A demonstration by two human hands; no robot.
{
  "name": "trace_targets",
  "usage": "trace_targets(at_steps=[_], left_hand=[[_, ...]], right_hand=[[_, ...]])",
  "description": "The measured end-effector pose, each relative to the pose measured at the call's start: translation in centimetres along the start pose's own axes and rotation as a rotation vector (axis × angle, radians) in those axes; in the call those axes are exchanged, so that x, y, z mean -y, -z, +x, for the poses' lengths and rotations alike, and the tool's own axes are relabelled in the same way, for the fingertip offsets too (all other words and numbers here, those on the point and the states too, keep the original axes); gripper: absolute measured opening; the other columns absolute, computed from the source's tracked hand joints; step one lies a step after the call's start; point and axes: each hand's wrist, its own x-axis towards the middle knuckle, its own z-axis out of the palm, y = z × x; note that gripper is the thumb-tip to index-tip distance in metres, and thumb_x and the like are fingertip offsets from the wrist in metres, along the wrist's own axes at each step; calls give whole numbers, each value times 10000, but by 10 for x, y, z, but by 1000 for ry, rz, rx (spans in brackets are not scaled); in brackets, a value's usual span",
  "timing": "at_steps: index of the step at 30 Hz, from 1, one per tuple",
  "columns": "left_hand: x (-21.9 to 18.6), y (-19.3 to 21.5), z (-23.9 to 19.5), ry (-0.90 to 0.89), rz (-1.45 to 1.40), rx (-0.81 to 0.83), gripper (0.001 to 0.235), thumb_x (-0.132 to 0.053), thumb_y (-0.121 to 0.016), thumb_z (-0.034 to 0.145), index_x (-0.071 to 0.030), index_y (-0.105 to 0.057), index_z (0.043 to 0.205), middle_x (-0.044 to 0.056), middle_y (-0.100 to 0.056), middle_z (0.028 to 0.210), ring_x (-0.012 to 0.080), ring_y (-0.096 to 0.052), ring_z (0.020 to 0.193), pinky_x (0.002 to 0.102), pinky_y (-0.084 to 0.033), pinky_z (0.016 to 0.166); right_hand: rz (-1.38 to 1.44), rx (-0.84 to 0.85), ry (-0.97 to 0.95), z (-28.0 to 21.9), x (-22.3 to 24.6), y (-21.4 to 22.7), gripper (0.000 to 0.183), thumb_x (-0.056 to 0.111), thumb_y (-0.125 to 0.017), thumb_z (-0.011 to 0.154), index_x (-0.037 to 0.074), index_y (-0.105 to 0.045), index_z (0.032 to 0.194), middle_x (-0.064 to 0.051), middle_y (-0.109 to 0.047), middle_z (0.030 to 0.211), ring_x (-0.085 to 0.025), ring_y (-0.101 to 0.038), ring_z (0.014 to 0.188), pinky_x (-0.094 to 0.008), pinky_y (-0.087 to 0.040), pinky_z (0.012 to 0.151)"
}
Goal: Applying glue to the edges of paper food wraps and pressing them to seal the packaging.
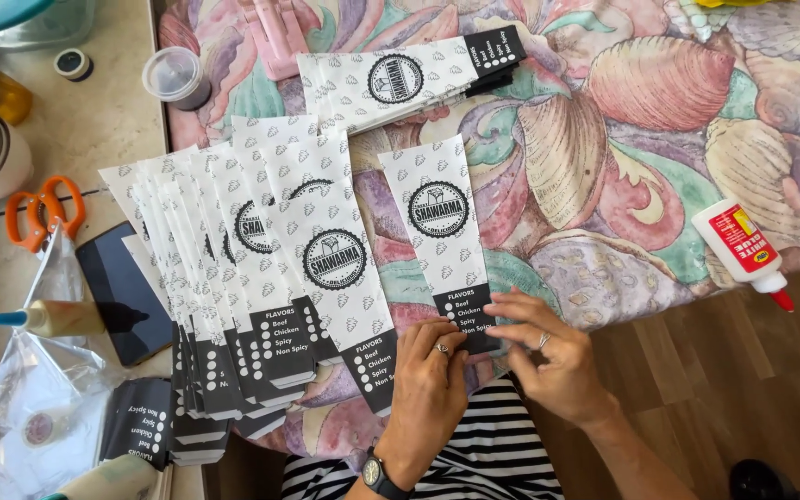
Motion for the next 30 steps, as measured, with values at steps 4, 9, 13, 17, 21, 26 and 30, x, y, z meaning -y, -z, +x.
trace_targets(at_steps=[4,9,13,17,21,26,30], left_hand=[[-2,5,1,-53,38,-26,119,37,-616,914,9,-617,1030,146,-636,1058,317,-594,1043,423,-465,897],[17,31,-17,-25,420,-80,506,164,-648,702,-35,-699,1164,133,-715,1250,350,-570,1251,490,-474,1047],[33,28,-24,42,697,-73,450,91,-499,866,-120,-683,1219,112,-668,1379,398,-552,1370,521,-439,1015],[25,2,-10,10,486,66,527,96,-542,850,-68,-564,1351,189,-532,1509,421,-423,1446,585,-390,1106],[15,-41,18,-93,371,183,912,-177,-953,645,-71,-498,1428,175,-498,1540,388,-390,1459,572,-322,1210],[-2,-35,29,-154,184,65,589,181,-479,836,-28,-460,1385,238,-444,1480,443,-393,1407,596,-416,1104],[-5,-19,4,-186,73,-28,172,16,-656,957,42,-628,1124,193,-660,1190,321,-631,1116,432,-552,969]], right_hand=[[-133,15,96,-6,0,-17,263,-4,-727,906,-4,-715,1168,-174,-680,1320,-348,-619,1311,-546,-399,1225],[-226,6,42,-17,-19,14,258,-41,-697,898,-27,-716,1155,-196,-685,1312,-346,-619,1309,-524,-412,1220],[-346,-17,-46,-34,-48,71,319,-33,-686,897,6,-697,1213,-178,-690,1321,-320,-625,1307,-481,-437,1236],[-511,-80,-122,-45,-68,122,270,-75,-643,914,-7,-712,1167,-162,-698,1313,-323,-621,1330,-452,-448,1232],[-604,-103,-157,-44,-74,142,285,-174,-579,906,-45,-723,1115,-152,-718,1259,-345,-616,1321,-445,-504,1171],[-633,-180,2,-28,-46,112,219,-124,-632,948,-100,-713,1150,-234,-670,1302,-369,-633,1254,-429,-527,1119],[-316,9,189,-29,-24,63,242,-32,-756,866,-12,-704,1101,-178,-675,1242,-353,-623,1249,-493,-517,1148]])
